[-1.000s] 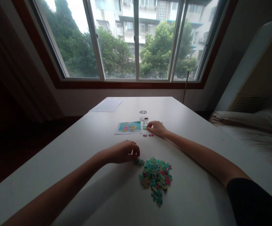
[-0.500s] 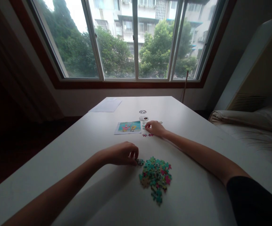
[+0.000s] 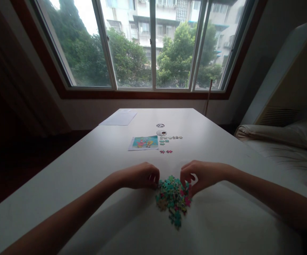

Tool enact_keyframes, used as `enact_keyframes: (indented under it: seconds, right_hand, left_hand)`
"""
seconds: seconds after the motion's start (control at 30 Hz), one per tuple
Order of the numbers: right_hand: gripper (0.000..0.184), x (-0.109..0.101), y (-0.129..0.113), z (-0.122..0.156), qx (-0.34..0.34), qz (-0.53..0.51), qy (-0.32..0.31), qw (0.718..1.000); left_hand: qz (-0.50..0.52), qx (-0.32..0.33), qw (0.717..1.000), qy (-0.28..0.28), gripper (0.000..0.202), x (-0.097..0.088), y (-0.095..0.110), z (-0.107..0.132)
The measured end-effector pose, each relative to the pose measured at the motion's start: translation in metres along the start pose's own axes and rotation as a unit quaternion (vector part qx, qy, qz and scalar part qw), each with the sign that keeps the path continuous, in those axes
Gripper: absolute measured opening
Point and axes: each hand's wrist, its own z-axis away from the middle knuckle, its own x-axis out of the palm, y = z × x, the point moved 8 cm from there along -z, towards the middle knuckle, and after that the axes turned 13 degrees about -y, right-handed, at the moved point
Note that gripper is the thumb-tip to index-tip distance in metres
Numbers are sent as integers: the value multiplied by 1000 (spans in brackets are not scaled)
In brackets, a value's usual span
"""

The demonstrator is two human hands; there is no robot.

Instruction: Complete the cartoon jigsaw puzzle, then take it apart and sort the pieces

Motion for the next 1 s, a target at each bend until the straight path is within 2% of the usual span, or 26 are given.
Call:
enact_keyframes:
  seconds: [0.1, 0.27, 0.37, 0.47, 0.53, 0.6, 0.7, 0.77, 0.9, 1.0]
  right_hand:
    - [32, 8, -10, 4, 9, 36, -15, 999]
    - [27, 15, -11, -1, 18, 72, -25, 997]
    - [23, 16, -12, -3, 11, 51, -26, 998]
    - [20, 13, -12, -1, -2, -17, -23, 1000]
    - [20, 7, -6, -1, 5, -73, 5, 997]
    - [21, -4, 8, 0, 32, -117, 73, 990]
    - [25, -13, 35, 2, 76, -194, 193, 959]
    - [28, -11, 50, 2, 86, -262, 240, 931]
    - [30, -3, 60, -1, 91, -360, 276, 887]
    - [29, 3, 58, -1, 104, -407, 291, 860]
  left_hand:
    - [-7, 2, 1000, 0, 12, 0, 5, -1]
    - [-14, 3, 1000, 15, 13, -5, 6, 2]
    - [-11, 5, 1000, 22, 13, -6, 4, 2]
    - [-6, 19, 999, 41, 12, -7, 5, 2]
    - [11, 43, 997, 58, 13, -7, 10, 1]
    - [44, 71, 994, 76, 14, -6, 15, -1]
    - [102, 92, 983, 122, 16, -6, 18, -7]
    - [132, 83, 973, 170, 17, -9, 16, -10]
    - [161, 50, 953, 251, 21, -16, 10, -11]
    - [159, 34, 949, 270, 21, -17, 9, -10]
